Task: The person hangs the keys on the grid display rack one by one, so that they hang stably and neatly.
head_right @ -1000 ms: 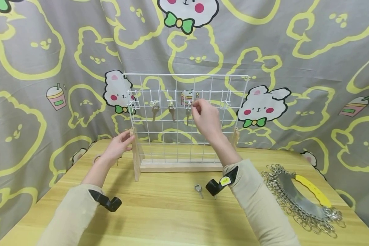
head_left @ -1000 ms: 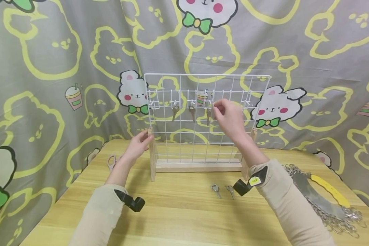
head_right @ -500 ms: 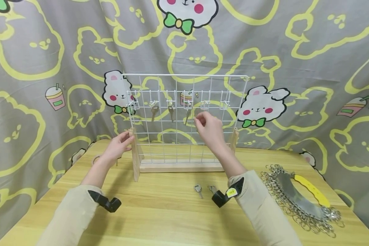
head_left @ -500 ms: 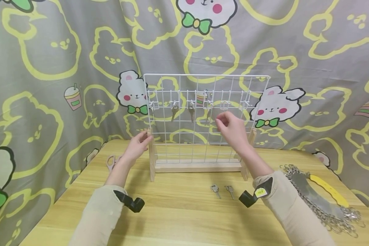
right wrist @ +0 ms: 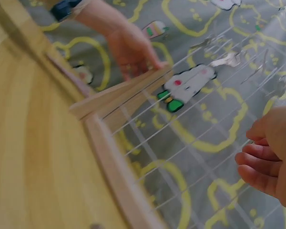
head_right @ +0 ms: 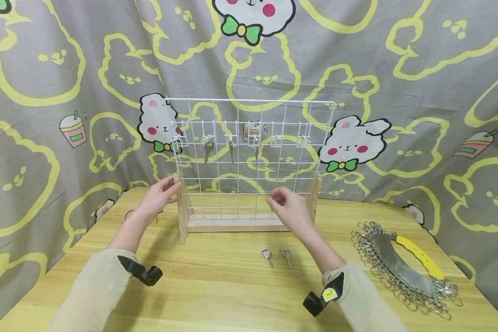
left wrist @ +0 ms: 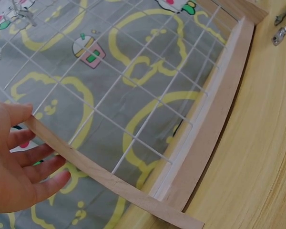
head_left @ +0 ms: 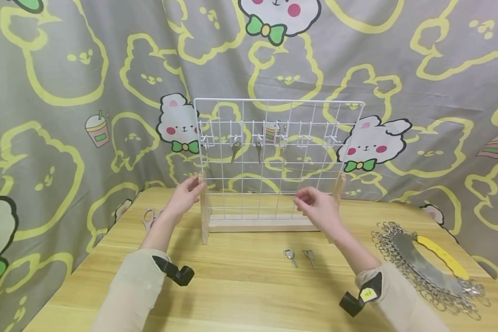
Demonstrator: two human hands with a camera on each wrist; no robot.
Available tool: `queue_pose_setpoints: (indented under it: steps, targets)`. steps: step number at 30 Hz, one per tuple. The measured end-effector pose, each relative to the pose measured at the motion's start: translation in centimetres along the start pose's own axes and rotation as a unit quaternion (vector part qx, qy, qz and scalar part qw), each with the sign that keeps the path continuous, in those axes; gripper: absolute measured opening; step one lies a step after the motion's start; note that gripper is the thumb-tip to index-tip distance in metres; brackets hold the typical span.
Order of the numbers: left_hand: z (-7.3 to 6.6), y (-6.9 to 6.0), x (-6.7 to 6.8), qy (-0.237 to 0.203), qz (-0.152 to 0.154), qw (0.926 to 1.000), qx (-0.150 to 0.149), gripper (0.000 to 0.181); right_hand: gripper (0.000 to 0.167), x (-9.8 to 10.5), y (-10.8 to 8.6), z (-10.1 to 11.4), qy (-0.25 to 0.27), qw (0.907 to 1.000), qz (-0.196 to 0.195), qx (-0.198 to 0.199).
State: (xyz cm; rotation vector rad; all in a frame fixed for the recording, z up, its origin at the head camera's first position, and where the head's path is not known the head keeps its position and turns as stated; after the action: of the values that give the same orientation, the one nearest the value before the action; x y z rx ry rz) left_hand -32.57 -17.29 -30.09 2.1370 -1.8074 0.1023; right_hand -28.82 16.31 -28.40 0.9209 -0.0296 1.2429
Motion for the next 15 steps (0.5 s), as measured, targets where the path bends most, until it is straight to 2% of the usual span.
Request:
queue_pose_setpoints:
  steps: [6,15]
  targets:
    - [0.1,0.0,0.0,-0.002,-0.001,1.0000,0.000,0.060,0.017,-0.8,-2.4,-2.7,-0.024,0.9988,0.040,-0.012]
    - [0.1,0.0,-0.1,0.002,-0.005,1.0000,0.000,0.061,0.016,-1.8,-5.2,-5.6,0.003,0.9952,0.086,-0.046]
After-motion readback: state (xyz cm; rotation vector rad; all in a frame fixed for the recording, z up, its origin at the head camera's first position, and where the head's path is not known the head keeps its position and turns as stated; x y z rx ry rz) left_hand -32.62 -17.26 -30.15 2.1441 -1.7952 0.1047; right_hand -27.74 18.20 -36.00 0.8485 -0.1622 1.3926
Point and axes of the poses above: each hand's wrist, its own y-axis towards the middle knuckle, its own x-axis out of the back of the hand, z = x × y, the point moved 4 cm from there along y, towards the middle knuckle, and after that the axes turned 13 degrees about -z, right-handed, at the moved point
